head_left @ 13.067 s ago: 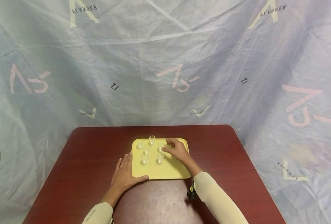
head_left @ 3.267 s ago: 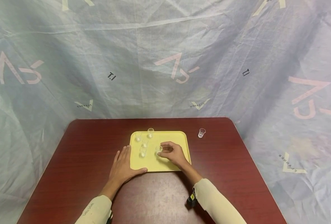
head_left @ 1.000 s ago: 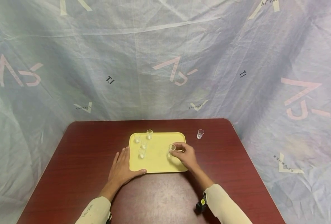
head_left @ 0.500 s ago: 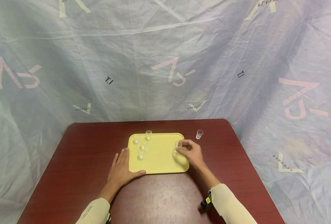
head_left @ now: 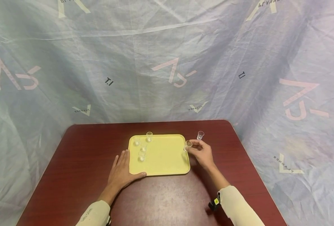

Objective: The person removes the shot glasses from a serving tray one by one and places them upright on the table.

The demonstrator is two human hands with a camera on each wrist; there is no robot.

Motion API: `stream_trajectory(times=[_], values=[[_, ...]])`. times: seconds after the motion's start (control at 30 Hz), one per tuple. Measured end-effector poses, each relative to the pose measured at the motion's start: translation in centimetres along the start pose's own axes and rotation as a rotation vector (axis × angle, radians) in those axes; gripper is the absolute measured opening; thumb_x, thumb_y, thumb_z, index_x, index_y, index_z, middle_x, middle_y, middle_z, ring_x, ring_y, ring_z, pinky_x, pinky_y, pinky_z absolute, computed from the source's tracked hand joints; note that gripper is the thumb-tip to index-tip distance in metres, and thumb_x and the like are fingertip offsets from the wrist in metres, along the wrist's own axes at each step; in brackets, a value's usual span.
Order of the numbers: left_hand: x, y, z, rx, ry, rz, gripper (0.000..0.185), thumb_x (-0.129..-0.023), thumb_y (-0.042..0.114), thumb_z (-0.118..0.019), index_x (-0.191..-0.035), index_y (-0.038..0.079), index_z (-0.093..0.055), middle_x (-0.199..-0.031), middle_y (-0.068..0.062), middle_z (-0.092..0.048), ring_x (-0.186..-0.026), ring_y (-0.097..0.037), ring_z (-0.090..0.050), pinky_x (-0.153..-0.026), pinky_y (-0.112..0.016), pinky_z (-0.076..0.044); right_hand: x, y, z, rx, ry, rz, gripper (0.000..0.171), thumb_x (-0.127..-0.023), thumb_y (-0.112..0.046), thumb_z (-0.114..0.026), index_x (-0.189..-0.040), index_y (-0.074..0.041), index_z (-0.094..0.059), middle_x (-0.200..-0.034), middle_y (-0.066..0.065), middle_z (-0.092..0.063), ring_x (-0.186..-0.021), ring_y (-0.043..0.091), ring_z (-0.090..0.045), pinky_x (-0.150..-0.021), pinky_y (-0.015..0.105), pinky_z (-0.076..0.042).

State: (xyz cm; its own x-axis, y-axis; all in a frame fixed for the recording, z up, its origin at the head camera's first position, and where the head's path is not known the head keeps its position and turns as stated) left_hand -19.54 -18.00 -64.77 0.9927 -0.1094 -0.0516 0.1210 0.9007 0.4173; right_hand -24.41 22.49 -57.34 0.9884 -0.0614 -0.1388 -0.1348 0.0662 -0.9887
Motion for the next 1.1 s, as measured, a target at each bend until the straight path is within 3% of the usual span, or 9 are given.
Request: stream_trajectory(times=[0.3, 0.57, 0.87, 1.1], values=[[0.0, -0.1, -0.1, -0.004, 0.006, -0.007, 0.159, -0.074, 0.107, -0.065, -0.182, 0.003, -0.011, -0.190, -0.018, -0.018, -0.178, -0.037, -0.018, -0.146, -0.058, -0.007, -0.5, 0.2, 2.1, 0.050, 0.064, -0.014, 0.043, -0.090, 0.002, -0.092, -0.129, 0.007, -0.076, -0.124, 0.024, -0.082, -0.097, 0.002, -0.080, -0.089, 0.019, -0.068], [0.0, -0.1, 0.1, 0.003, 0.004, -0.010, 0.160, -0.074, 0.108, -0.063, -0.182, 0.004, -0.010, -0.190, -0.019, -0.018, -0.178, -0.037, -0.019, -0.146, -0.059, -0.007, -0.8, 0.5, 3.9, 0.075, 0.086, -0.006, 0.044, -0.091, -0.001, -0.092, -0.131, 0.008, -0.076, -0.128, 0.032, -0.080, -0.097, 0.002, -0.079, -0.089, 0.018, -0.067], [-0.2, -0.3, -0.1, 0.014, 0.004, -0.013, 0.160, -0.073, 0.110, -0.060, -0.182, 0.004, -0.009, -0.190, -0.019, -0.018, -0.178, -0.038, -0.019, -0.146, -0.058, -0.007, -1.1, 0.5, 5.7, 0.150, 0.146, -0.032, 0.045, -0.090, -0.008, -0.096, -0.130, 0.002, -0.079, -0.126, 0.029, -0.079, -0.097, 0.000, -0.077, -0.087, 0.015, -0.065], [-0.1, -0.4, -0.2, 0.013, 0.000, -0.009, 0.160, -0.073, 0.110, -0.060, -0.182, 0.005, -0.008, -0.190, -0.020, -0.017, -0.178, -0.039, -0.019, -0.146, -0.058, -0.007, -1.8, 1.2, 7.1, 0.178, 0.177, -0.045, 0.049, -0.090, -0.008, -0.096, -0.133, 0.004, -0.077, -0.126, 0.026, -0.081, -0.095, -0.004, -0.076, -0.084, 0.011, -0.063]])
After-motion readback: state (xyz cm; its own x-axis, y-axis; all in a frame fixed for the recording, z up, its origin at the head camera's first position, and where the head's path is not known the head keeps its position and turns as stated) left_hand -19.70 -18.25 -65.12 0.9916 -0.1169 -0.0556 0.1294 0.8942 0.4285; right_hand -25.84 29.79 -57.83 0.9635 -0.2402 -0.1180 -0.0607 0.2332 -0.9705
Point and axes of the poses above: each hand's wrist, its own x-axis away from the middle knuckle, its own z-axis out of the back of the hand, y = z × x, the point moved 1 cm from there along -x, towards the middle knuckle
